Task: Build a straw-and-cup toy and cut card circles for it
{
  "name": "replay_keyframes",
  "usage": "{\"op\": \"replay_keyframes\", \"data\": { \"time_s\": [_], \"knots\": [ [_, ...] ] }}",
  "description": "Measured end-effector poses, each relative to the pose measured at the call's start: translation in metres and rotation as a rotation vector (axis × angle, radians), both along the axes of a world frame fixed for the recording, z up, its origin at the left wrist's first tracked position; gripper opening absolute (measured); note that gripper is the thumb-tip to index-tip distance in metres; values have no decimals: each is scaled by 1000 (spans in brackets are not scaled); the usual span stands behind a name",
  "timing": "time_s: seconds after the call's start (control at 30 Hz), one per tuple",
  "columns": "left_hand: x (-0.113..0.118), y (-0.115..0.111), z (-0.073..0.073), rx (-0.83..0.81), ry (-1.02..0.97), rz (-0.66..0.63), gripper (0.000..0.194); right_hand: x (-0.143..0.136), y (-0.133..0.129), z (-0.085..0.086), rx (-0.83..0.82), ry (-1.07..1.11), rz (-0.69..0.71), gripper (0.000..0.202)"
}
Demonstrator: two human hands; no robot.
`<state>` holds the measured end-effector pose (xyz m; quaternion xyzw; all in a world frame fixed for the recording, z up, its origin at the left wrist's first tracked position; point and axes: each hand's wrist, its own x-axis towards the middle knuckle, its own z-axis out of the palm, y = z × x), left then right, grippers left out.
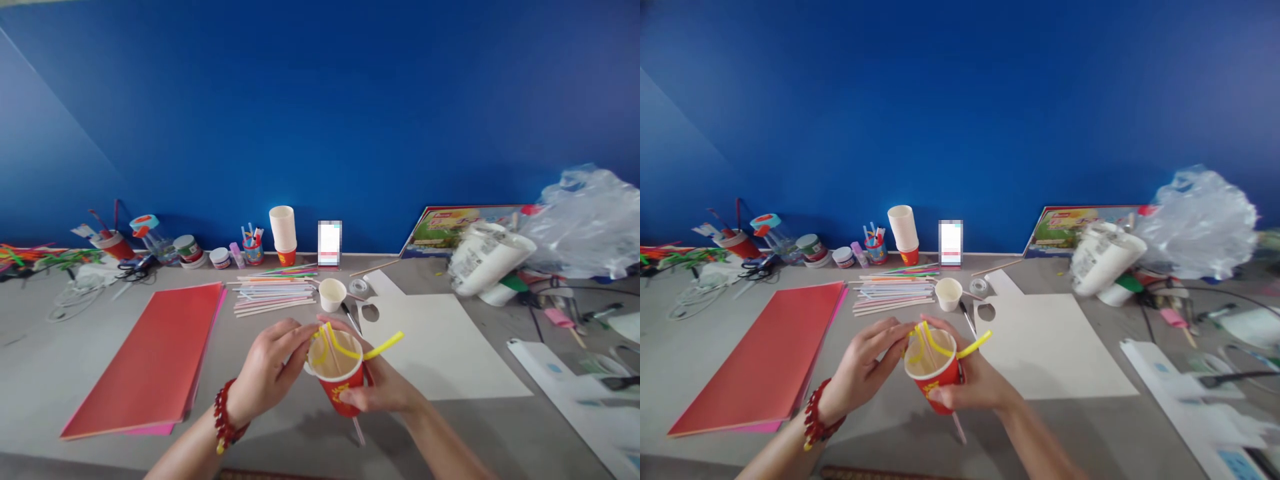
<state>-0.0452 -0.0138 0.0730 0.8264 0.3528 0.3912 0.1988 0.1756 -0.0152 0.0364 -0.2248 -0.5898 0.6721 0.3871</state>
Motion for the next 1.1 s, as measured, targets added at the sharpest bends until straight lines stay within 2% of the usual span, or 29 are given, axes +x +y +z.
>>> {"op": "replay_keyframes", "data": {
  "time_s": [0.07, 0.13, 0.23, 0.3, 0.37, 0.43, 0.57, 0.67, 0.73, 0.83, 0.87, 0.97, 1.03, 1.1],
  "knots": [
    [-1, 0, 0, 37, 56, -5, 41, 0, 0, -2, 18, 8, -8, 87],
    [-2, -1, -3, 13, -5, 15, 45, 0, -1, -5, 7, 19, -13, 90],
    [0, -5, -13, -173, -288, 24, 47, 0, -3, -11, -11, 12, -111, 92],
    [4, -8, -21, -324, -472, -26, 56, -2, -4, -14, -20, -1, -194, 92],
    [10, -11, -29, -445, -549, -116, 72, -5, -5, -15, -15, -20, -221, 94],
    [16, -13, -36, -526, -535, -179, 81, -8, -5, -14, 14, -54, -207, 97],
    [26, -12, -43, -615, -586, -152, 73, -7, -2, -10, 173, -169, -247, 84],
    [26, -11, -44, -708, -698, -159, 70, 1, 2, -8, 309, -210, -398, 87],
    [24, -11, -44, -734, -738, -145, 68, 6, 3, -8, 360, -187, -520, 67],
    [22, -11, -43, -732, -719, -132, 65, 8, 3, -5, 403, -113, -624, 15],
    [21, -11, -43, -733, -696, -140, 63, 7, 3, -3, 386, -92, -630, 8],
    [21, -11, -43, -731, -630, -153, 65, 3, 5, 6, 196, -96, -571, 12],
    [21, -11, -43, -721, -627, -131, 70, 0, 6, 7, 61, -79, -536, 25],
    [20, -9, -42, -705, -662, -93, 72, -4, 4, 2, 11, 10, -570, 39]
  ]
}}
